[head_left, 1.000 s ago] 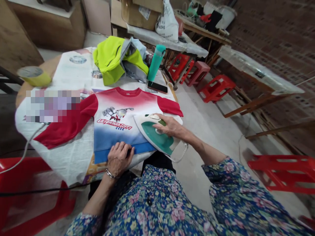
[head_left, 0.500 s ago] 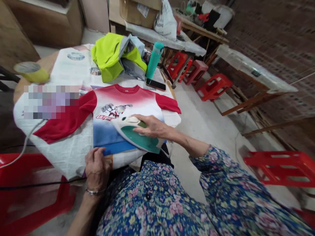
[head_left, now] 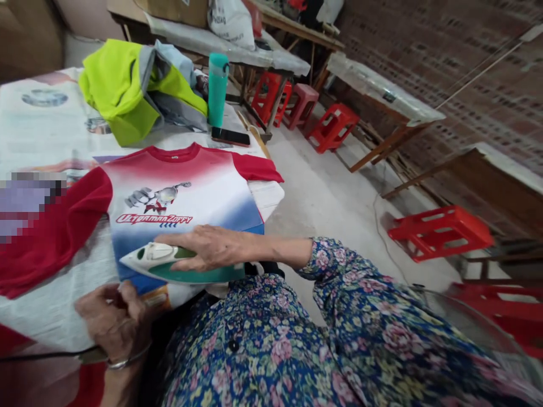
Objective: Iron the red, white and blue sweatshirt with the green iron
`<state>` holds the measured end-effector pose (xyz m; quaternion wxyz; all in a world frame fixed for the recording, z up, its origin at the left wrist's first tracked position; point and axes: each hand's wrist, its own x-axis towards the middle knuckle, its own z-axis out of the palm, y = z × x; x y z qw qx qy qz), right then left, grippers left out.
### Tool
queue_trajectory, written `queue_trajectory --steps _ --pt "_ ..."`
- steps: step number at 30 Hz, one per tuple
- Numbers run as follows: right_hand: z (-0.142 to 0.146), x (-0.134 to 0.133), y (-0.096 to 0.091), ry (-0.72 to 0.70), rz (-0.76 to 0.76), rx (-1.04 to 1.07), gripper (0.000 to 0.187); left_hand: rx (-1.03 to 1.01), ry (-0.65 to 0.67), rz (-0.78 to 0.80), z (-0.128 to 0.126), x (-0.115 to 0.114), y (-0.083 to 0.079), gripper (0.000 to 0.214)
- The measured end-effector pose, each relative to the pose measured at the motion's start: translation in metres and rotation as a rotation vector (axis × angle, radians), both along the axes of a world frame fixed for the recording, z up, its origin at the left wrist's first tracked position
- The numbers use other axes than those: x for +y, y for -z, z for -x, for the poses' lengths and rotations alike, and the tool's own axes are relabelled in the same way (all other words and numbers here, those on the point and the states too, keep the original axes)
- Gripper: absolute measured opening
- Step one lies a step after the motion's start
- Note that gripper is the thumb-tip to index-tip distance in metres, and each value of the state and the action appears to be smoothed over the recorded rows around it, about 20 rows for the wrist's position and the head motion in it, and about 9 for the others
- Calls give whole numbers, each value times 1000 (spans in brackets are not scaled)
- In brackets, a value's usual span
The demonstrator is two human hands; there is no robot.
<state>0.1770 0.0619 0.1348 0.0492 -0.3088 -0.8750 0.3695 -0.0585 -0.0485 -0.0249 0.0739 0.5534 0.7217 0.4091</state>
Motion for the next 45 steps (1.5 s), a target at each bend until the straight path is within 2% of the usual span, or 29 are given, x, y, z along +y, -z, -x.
queue_trajectory --steps 3,7,10,11,14,17,21,25,31,33,35,38,41,45 --pt "-36 -1 -1 88 26 -22 53 133 -32 -32 -8 7 -7 21" --pt "-83 11 -2 370 -7 -46 48 300 61 37 -21 25 -20 26" --pt "-104 31 -1 554 -28 -38 40 415 96 28 -37 51 -25 21" --pt "-108 38 -2 608 -16 -45 38 441 148 14 -44 62 -26 20" --pt "-109 59 -9 719 9 -61 40 476 391 3 -69 93 -23 40" --pt "-99 77 -20 685 -19 -33 39 488 508 42 -86 112 -13 49" --pt "-73 108 -27 468 -86 -3 35 494 544 22 -88 112 -3 56" --pt "-28 145 -24 212 -267 -5 36 445 534 -2 -83 107 -2 50" --pt "42 175 -27 26 -295 -70 28 428 529 -16 -81 107 0 50" --pt "58 179 -28 50 -296 -60 21 433 529 -21 -80 107 1 50" --pt "67 184 -27 143 -291 -49 16 434 525 -27 -79 107 1 49" --pt "63 191 -24 284 -262 -37 16 442 513 -40 -79 108 0 48" --pt "36 197 -23 373 -250 -27 16 456 511 -62 -80 108 0 47" --pt "-21 200 -24 566 -247 -88 22 465 510 -73 -76 111 3 49"
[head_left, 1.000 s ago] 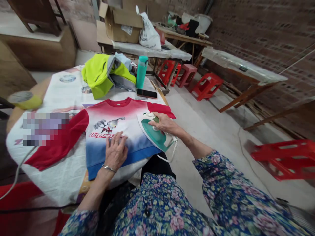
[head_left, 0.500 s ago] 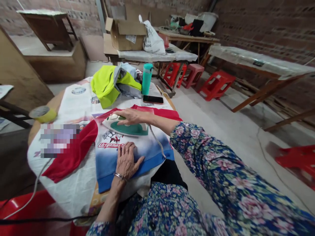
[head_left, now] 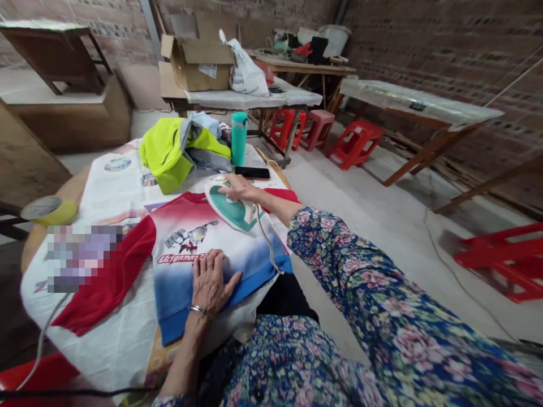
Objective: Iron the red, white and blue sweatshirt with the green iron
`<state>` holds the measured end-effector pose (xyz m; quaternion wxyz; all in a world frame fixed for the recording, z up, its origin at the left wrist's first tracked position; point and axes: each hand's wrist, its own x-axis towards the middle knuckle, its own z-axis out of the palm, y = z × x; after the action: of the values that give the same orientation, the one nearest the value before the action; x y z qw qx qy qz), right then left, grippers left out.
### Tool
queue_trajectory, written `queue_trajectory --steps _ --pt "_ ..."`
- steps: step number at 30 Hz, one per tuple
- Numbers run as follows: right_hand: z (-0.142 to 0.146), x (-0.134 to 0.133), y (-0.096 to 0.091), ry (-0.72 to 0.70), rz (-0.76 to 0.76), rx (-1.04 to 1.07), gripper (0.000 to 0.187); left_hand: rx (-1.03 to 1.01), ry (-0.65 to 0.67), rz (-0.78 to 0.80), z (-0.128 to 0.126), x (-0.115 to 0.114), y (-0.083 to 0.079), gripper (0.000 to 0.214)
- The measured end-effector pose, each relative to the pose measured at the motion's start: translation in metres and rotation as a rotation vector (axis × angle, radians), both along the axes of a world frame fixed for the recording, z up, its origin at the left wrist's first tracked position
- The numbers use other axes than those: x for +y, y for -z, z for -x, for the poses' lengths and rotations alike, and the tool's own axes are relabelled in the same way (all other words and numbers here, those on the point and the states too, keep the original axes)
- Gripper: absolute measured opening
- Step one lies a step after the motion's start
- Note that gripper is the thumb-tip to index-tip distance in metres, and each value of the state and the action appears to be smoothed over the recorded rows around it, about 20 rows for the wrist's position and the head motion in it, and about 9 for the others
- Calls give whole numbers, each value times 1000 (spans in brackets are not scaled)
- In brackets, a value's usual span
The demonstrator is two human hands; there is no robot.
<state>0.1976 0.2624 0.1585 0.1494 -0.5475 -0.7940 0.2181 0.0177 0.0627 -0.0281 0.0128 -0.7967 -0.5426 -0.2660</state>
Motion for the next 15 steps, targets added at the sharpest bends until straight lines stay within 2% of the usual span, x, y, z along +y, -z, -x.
queue_trajectory --steps 5,9,12,15 --pt "-65 -12 7 161 21 5 30 26 37 28 4 7 -1 50" --pt "-92 -27 13 200 -43 17 38 1 9 0 2 5 -6 49" --pt "-102 -43 11 166 -70 56 37 -19 -2 3 2 3 -10 48" --pt "-109 -68 8 64 -12 142 37 -14 -56 82 3 21 -20 35"
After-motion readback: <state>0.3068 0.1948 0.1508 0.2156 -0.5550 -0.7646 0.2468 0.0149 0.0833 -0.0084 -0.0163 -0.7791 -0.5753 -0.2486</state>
